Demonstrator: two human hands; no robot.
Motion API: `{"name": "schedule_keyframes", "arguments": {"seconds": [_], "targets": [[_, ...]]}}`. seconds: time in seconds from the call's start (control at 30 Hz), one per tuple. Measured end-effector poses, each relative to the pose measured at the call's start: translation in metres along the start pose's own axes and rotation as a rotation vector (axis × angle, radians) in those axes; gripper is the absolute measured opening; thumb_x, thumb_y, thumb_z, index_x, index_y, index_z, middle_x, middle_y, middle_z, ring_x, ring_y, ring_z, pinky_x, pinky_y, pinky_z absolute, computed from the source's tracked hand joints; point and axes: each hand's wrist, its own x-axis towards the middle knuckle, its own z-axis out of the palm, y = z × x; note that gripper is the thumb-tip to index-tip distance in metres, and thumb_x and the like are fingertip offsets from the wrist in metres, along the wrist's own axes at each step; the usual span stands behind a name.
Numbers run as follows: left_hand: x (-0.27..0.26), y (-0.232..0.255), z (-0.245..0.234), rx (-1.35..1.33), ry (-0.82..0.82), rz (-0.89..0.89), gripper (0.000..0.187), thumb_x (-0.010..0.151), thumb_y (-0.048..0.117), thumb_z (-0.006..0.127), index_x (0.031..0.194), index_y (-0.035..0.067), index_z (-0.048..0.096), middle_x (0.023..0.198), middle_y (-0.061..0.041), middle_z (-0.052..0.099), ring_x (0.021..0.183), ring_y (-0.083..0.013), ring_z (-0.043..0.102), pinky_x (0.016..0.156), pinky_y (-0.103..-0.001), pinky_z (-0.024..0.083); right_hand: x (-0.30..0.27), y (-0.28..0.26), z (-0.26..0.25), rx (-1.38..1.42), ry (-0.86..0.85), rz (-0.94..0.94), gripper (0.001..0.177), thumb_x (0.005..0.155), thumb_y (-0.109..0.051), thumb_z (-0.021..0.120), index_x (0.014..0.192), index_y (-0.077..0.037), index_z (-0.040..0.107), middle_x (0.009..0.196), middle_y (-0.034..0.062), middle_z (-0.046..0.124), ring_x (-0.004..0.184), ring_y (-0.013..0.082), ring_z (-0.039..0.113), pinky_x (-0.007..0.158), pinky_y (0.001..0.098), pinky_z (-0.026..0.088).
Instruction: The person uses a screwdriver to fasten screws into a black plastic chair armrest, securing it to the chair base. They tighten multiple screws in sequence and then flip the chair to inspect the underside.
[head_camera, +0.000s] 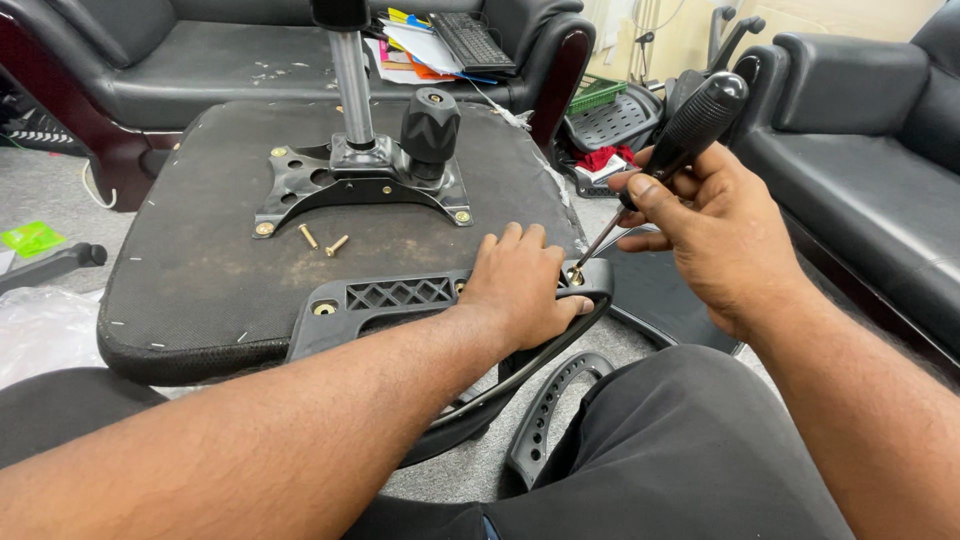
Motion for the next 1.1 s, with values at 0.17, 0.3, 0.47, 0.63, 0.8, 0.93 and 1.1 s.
{"name": "schedule_keyframes", "arguments": {"seconds": [0.17,0.3,0.47,0.63,0.8,0.93,1.1], "targets": [[-0.008,-0.003,-0.006,0.002,-0.024,0.027,0.063,0.084,0.063,0.07,0.111,0.006,0.071,0.115,-0.013,0.058,0.12,-0.0298,0.049,0.103,-0.045,0.038,-0.003,-0.004,0.0,-0.011,-0.014,-0.03,0.023,0.098,-0.012,0.065,0.12,-0.008,0.062,0.106,0.0047,0.073,0.092,0.0134,0.071,0.076,0.0304,0.064],[-0.017,-0.006,-0.011,-0.045,-0.028,0.047,0.06,0.083,0.061,0.071,0.109,0.006,0.072,0.114,-0.011,0.059,0.118,-0.0284,0.05,0.102,-0.044,0.039,-0.004,-0.008,0.002,-0.066,-0.069,-0.102,0.022,0.094,-0.012,0.069,0.116,-0.007,0.064,0.102,0.0035,0.074,0.095,0.0086,0.072,0.077,0.0273,0.064],[-0.035,-0.011,-0.013,-0.098,0.03,0.114,0.062,0.079,0.059,0.074,0.112,0.006,0.073,0.112,-0.011,0.06,0.115,-0.0288,0.051,0.099,-0.044,0.04,-0.001,-0.007,0.011,-0.166,-0.001,-0.109,0.03,0.09,-0.013,0.081,0.112,-0.003,0.063,0.092,0.0075,0.067,0.081,0.012,0.065,0.069,0.0281,0.06],[-0.049,-0.018,-0.015,-0.079,0.051,0.146,0.063,0.079,0.06,0.073,0.113,0.007,0.073,0.112,-0.01,0.061,0.113,-0.0287,0.053,0.097,-0.044,0.041,-0.002,-0.006,0.024,-0.064,0.003,-0.061,0.026,0.094,-0.017,0.073,0.116,-0.009,0.063,0.105,0.0032,0.069,0.09,0.0074,0.067,0.073,0.0273,0.061],[-0.051,-0.021,-0.016,-0.093,0.062,0.156,0.065,0.078,0.061,0.073,0.115,0.008,0.073,0.111,-0.01,0.062,0.112,-0.0279,0.053,0.096,-0.044,0.041,-0.009,-0.015,0.015,0.241,-0.192,0.02,0.031,0.092,-0.017,0.063,0.123,-0.012,0.06,0.112,0.0056,0.074,0.094,0.0108,0.072,0.081,0.0287,0.065],[-0.05,-0.019,-0.015,-0.099,0.048,0.144,0.065,0.077,0.061,0.074,0.114,0.009,0.074,0.111,-0.008,0.062,0.113,-0.0268,0.053,0.098,-0.043,0.041,-0.014,-0.017,0.015,-0.076,-0.047,-0.076,0.032,0.093,-0.01,0.076,0.119,0.001,0.06,0.109,0.015,0.071,0.092,0.0149,0.069,0.079,0.0303,0.062],[-0.05,-0.018,-0.015,-0.079,0.059,0.145,0.065,0.077,0.062,0.074,0.114,0.009,0.074,0.111,-0.009,0.062,0.114,-0.027,0.053,0.098,-0.043,0.041,-0.018,-0.016,0.028,-0.27,0.062,-0.114,0.04,0.091,-0.012,0.078,0.124,-0.004,0.056,0.109,0.0147,0.068,0.093,0.0144,0.066,0.071,0.0304,0.061]]}}
